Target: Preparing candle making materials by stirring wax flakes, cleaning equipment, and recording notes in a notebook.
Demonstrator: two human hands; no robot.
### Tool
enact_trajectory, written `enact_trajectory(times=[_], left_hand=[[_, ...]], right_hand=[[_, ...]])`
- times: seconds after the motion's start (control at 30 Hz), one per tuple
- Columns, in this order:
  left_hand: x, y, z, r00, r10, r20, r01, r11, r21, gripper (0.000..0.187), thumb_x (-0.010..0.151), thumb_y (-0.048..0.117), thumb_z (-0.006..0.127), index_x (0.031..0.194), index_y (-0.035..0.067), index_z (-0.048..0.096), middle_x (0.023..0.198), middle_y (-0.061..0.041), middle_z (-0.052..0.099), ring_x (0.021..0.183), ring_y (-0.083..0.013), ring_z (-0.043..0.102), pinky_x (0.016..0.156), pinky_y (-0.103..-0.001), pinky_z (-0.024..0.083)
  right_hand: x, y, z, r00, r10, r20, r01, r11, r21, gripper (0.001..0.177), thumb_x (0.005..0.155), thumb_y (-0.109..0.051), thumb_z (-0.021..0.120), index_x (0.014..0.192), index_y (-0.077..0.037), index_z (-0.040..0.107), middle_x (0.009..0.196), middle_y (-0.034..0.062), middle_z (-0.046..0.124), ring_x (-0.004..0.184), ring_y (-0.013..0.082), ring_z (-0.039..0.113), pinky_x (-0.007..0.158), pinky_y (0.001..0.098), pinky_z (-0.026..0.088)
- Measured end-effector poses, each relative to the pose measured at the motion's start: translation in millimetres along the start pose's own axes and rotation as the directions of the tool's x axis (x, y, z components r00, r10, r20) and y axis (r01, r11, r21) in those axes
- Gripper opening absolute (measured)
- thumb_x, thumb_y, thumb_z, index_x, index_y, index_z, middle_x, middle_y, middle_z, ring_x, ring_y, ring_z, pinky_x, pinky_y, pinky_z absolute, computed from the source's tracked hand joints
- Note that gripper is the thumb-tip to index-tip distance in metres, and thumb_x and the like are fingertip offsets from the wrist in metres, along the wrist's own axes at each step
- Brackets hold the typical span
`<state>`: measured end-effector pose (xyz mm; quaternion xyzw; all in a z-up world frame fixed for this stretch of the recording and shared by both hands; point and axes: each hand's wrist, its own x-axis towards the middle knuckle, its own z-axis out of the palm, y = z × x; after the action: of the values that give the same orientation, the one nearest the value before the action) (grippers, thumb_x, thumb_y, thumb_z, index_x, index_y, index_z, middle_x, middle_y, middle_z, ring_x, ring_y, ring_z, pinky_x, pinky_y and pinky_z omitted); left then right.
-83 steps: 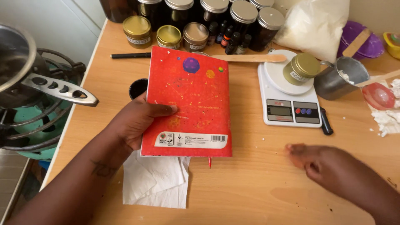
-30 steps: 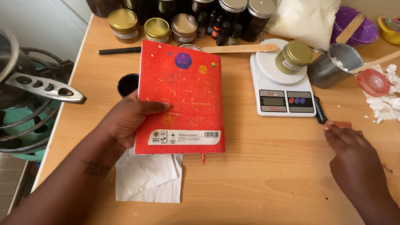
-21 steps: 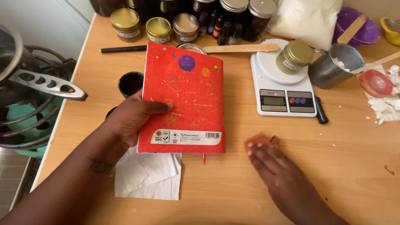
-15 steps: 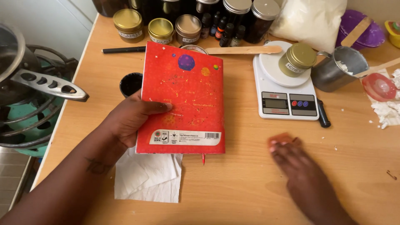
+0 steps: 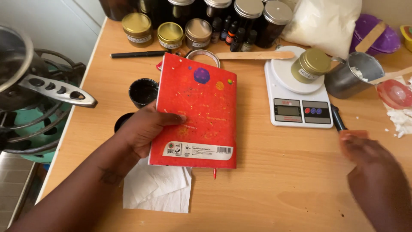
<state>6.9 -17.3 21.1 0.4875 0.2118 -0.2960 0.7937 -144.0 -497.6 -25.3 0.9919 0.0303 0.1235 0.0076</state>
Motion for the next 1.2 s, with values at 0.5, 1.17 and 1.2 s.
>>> enact_trajectory(times=[0.5,1.17,1.2], left_hand=[[-3,6,3,0.999,-0.029,-0.029,0.030,0.999,0.013,0.052,0.081,-0.008,0.064,0.131,0.007,0.061,0.125,-0.025,0.076,0.100,-0.0456,0.072,0.083,-0.070,0.059],[-6,-7,13,0.995,-0.098,-0.019,0.098,0.995,0.015,0.050,0.082,-0.007,0.063,0.131,0.005,0.064,0.127,-0.025,0.076,0.104,-0.0462,0.071,0.088,-0.071,0.058],[-6,-9,12,0.996,-0.084,-0.021,0.084,0.996,-0.003,0.048,0.083,-0.008,0.064,0.129,0.006,0.065,0.125,-0.025,0.076,0.101,-0.0456,0.072,0.086,-0.071,0.059]], right_hand=[[-46,-14,30,0.992,-0.128,-0.012,0.127,0.955,0.269,0.083,0.066,0.026,0.045,0.137,-0.007,0.073,0.149,0.0074,0.071,0.140,0.0276,0.065,0.126,0.0410,0.046],[37,215,81,0.981,-0.133,-0.141,0.164,0.958,0.236,0.073,0.078,0.036,0.039,0.139,0.018,0.074,0.153,0.0330,0.070,0.143,0.0444,0.065,0.134,0.0459,0.045],[38,237,94,0.981,-0.154,-0.120,0.166,0.982,0.094,0.069,0.082,0.028,0.044,0.139,0.009,0.077,0.153,0.0242,0.073,0.137,0.0400,0.066,0.131,0.0433,0.047]])
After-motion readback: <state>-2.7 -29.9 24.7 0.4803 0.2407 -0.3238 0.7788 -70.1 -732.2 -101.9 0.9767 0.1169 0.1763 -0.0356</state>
